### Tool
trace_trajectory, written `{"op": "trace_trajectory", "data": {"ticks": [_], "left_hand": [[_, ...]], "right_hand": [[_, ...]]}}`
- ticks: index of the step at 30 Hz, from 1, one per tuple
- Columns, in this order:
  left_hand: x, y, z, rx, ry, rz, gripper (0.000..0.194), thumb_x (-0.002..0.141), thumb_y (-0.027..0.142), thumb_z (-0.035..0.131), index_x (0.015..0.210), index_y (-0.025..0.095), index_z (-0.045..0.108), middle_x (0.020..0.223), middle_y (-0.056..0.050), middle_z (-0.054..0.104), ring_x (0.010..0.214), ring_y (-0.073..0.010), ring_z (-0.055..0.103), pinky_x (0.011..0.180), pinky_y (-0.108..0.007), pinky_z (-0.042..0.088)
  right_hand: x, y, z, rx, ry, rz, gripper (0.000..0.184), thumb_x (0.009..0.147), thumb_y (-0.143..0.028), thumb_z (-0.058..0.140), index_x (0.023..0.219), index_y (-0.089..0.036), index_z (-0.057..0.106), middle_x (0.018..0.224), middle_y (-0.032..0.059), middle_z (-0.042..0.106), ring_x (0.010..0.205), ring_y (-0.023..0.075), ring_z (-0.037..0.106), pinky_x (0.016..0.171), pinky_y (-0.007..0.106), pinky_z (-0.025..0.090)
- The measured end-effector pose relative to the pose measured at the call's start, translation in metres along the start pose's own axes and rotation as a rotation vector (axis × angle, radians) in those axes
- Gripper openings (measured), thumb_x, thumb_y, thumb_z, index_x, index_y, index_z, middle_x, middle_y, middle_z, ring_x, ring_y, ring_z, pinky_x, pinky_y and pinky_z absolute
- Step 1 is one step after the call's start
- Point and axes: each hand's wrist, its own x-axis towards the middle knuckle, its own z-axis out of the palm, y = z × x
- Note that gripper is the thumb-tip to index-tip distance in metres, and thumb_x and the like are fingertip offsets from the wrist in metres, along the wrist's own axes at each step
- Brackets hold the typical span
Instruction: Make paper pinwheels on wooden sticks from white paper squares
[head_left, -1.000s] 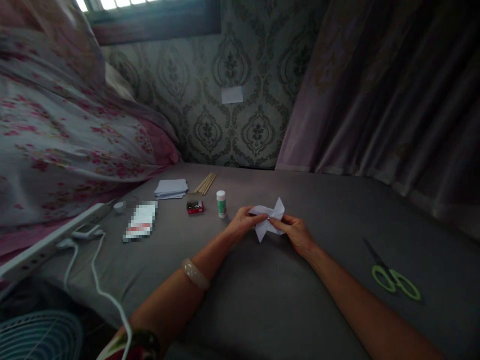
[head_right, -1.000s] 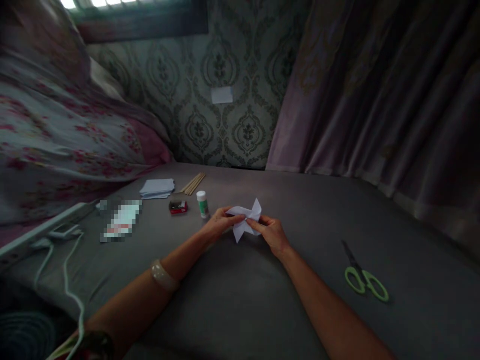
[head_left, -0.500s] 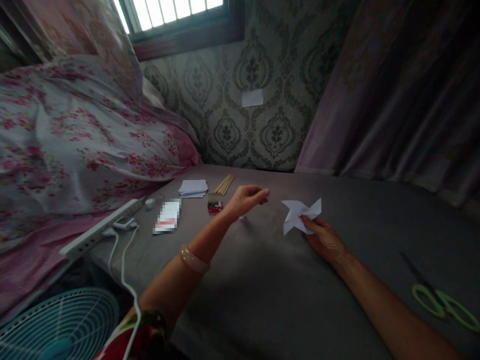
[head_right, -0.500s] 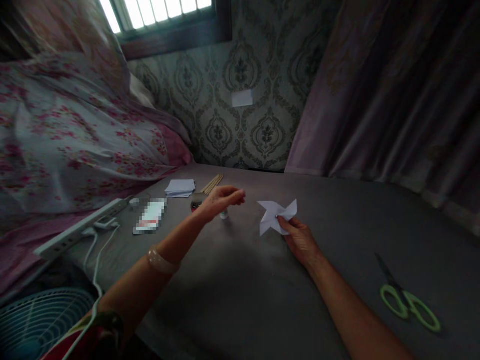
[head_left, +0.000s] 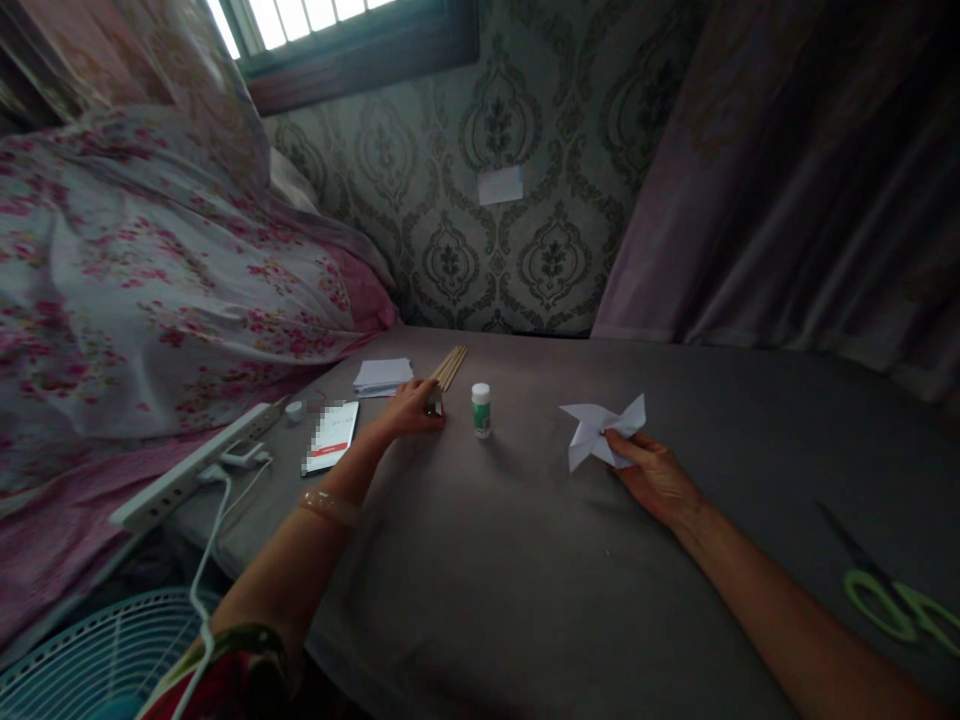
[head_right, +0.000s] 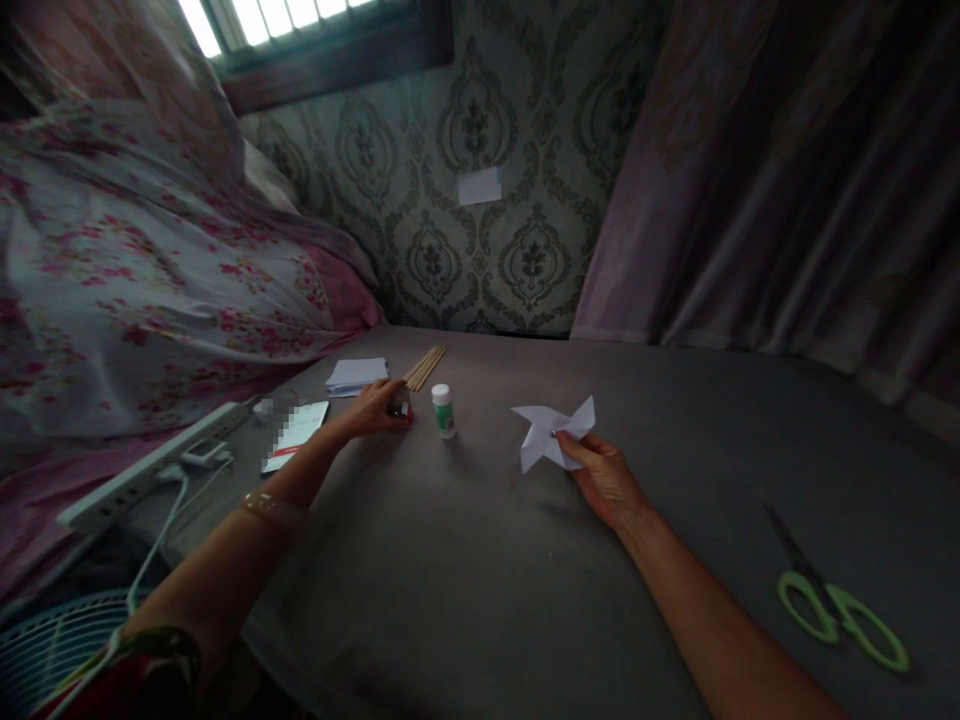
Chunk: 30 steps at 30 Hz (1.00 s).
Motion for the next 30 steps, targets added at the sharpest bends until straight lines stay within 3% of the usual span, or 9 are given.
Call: {"op": "trace_trajectory", "data": {"ticks": [7,10,12,14,17,19,22,27,30], "left_hand": [[-0.002,-0.014,-0.012,-0.008,-0.046,0.055,0.054,0.065,0.037,0.066,0.115,0.017,0.058,0.103,-0.012,0.059,0.092,-0.0265,0.057,0.08,-0.033,0.042],[-0.008,-0.013,-0.026,0.071,-0.07,0.023,0.055,0.064,0.037,0.068,0.115,0.017,0.059,0.108,-0.015,0.059,0.1,-0.032,0.054,0.084,-0.039,0.041],[-0.011,-0.004,-0.027,0.144,0.009,0.017,0.064,0.061,0.039,0.072,0.119,0.019,0.057,0.121,-0.017,0.055,0.113,-0.0382,0.045,0.09,-0.047,0.036],[-0.012,0.011,-0.018,0.108,0.109,0.043,0.072,0.06,0.041,0.073,0.126,0.019,0.052,0.129,-0.017,0.05,0.119,-0.0386,0.04,0.093,-0.05,0.034],[-0.01,0.039,0.012,-0.198,0.036,0.154,0.068,0.062,0.044,0.072,0.121,0.016,0.054,0.115,-0.013,0.059,0.099,-0.0264,0.055,0.085,-0.037,0.042],[-0.008,0.056,0.032,-0.384,-0.022,0.081,0.046,0.067,0.043,0.067,0.103,0.014,0.062,0.095,-0.008,0.065,0.082,-0.0208,0.059,0.072,-0.031,0.045],[-0.002,0.071,0.048,-0.42,0.032,-0.081,0.025,0.071,0.036,0.062,0.081,0.013,0.065,0.072,-0.003,0.062,0.07,-0.0188,0.058,0.062,-0.027,0.042],[0.007,0.068,0.038,-0.216,0.281,-0.231,0.018,0.075,0.029,0.059,0.082,0.012,0.064,0.078,-0.008,0.063,0.076,-0.0211,0.06,0.066,-0.028,0.041],[0.011,0.064,0.034,-0.141,0.254,-0.289,0.02,0.077,0.029,0.061,0.087,0.012,0.064,0.085,-0.012,0.066,0.082,-0.0235,0.062,0.07,-0.029,0.042]], "right_hand": [[-0.001,0.0,-0.001,0.02,0.006,0.012,0.029,0.053,-0.03,0.084,0.078,-0.022,0.072,0.087,0.0045,0.073,0.085,0.0238,0.067,0.083,0.037,0.054],[-0.001,-0.001,0.001,0.019,-0.004,0.029,0.028,0.053,-0.031,0.084,0.076,-0.021,0.072,0.085,0.0051,0.073,0.085,0.0239,0.067,0.083,0.037,0.054],[-0.001,-0.001,0.001,0.027,-0.005,0.041,0.028,0.052,-0.03,0.085,0.075,-0.02,0.072,0.084,0.005,0.073,0.084,0.0232,0.067,0.083,0.036,0.054],[-0.001,-0.001,0.002,0.037,-0.002,0.044,0.03,0.051,-0.03,0.086,0.076,-0.02,0.072,0.083,0.0043,0.073,0.083,0.0218,0.067,0.082,0.034,0.054],[-0.001,-0.002,0.003,0.047,0.004,0.038,0.032,0.048,-0.03,0.088,0.074,-0.02,0.073,0.08,0.0026,0.073,0.079,0.0199,0.067,0.08,0.031,0.054],[-0.002,-0.002,0.003,0.05,0.014,0.039,0.031,0.046,-0.03,0.088,0.072,-0.02,0.073,0.08,0.0017,0.073,0.076,0.0189,0.067,0.077,0.03,0.055],[-0.002,-0.002,0.002,0.052,0.027,0.037,0.03,0.047,-0.03,0.088,0.07,-0.021,0.073,0.08,0.0016,0.073,0.073,0.0174,0.066,0.073,0.028,0.055],[-0.002,-0.001,0.0,0.035,-0.001,0.045,0.031,0.048,-0.031,0.088,0.073,-0.018,0.073,0.076,0.0025,0.072,0.071,0.0161,0.065,0.07,0.026,0.054],[-0.002,-0.001,0.002,0.043,0.005,0.053,0.033,0.046,-0.031,0.089,0.072,-0.018,0.073,0.075,0.0027,0.072,0.069,0.0159,0.065,0.069,0.025,0.053]]}}
